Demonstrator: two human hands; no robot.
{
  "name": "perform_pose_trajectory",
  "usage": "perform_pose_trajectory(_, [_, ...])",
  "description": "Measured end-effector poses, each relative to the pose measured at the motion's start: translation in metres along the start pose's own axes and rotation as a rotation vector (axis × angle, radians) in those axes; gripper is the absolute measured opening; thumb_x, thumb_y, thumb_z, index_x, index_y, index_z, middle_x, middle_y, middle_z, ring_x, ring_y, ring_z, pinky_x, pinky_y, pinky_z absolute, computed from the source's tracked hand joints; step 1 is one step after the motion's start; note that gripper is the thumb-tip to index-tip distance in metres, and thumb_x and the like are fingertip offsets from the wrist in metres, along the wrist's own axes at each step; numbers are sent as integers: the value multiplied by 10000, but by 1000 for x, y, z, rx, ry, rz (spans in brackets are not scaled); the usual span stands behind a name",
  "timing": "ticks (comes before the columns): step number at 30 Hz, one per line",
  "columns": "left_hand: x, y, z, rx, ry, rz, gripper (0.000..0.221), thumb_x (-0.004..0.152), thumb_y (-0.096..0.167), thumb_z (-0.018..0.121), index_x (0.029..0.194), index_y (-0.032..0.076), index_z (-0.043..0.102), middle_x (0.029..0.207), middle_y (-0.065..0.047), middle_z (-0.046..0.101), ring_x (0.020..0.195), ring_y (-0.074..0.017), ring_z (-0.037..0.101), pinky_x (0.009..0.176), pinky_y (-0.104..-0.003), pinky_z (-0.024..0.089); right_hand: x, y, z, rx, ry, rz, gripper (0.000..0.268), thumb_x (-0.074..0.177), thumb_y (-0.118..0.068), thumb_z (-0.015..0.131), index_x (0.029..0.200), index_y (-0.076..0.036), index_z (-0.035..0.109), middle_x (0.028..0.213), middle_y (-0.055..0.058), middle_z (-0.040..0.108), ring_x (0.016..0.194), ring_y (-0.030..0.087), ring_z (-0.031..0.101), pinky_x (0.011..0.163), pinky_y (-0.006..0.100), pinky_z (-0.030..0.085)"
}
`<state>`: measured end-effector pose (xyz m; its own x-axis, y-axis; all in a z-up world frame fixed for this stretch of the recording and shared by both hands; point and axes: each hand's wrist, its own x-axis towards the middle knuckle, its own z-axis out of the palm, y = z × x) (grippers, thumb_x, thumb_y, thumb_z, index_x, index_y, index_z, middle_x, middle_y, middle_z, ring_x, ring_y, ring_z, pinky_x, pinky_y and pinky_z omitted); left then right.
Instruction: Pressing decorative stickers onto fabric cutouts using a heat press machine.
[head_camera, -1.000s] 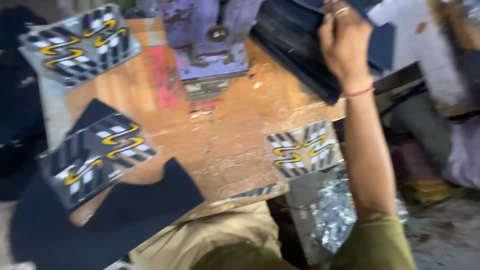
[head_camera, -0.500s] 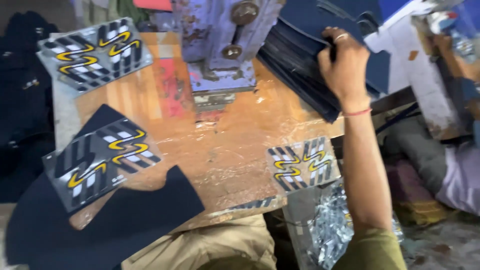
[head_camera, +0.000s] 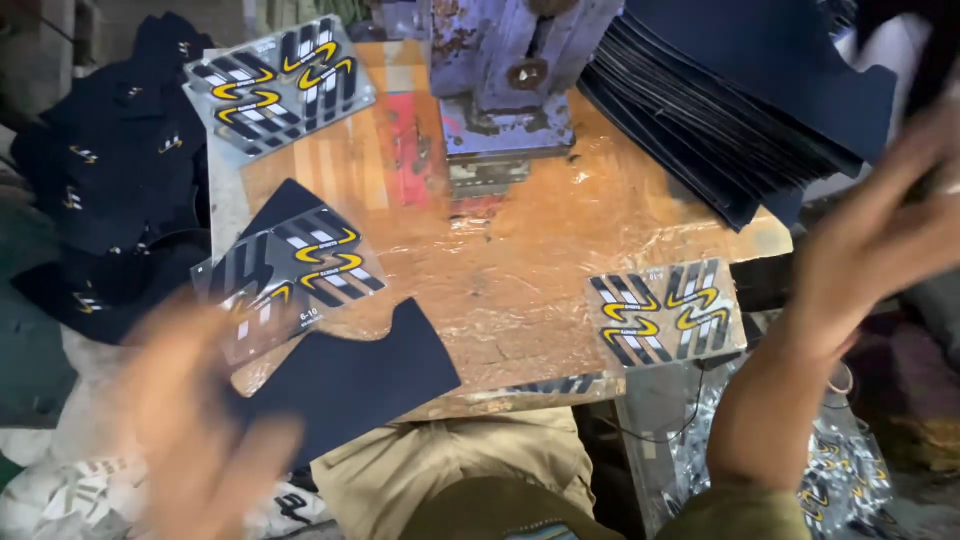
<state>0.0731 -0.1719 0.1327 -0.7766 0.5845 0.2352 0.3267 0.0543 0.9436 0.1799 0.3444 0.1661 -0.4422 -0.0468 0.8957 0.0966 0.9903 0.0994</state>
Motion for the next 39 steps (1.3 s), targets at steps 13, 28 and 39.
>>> perform_pose_trajectory(13, [88,-90,120,641,-173,-82,1105,711,738,758,1494,7,489,1385,-234,510,1242,-429,538,980,-545,457,-103,-157,-28,742,-936,207,478,866,-320,778,1274,-91,681,1460,145,589,1450,367,442,1187,492,350])
perform_pose_trajectory(28, [196,-160,103,779,-26,-13,982,642,599,880,1354,-1,565,1209,-237,597,1163,-432,577,971,-542,474,-76,-92,130,332,-816,34,685,1011,-524,610,1446,3,564,1465,247,538,1443,429,421,1221,536,269])
perform_pose_trajectory(39, [160,-152,129,1036,152,104,856,752,601,817,1386,60,618,1443,-305,443,1344,-503,343,1021,-664,287,-85,-77,0,478,-713,347,599,892,-229,843,1362,62,614,1412,249,606,1363,382,538,1155,458,415])
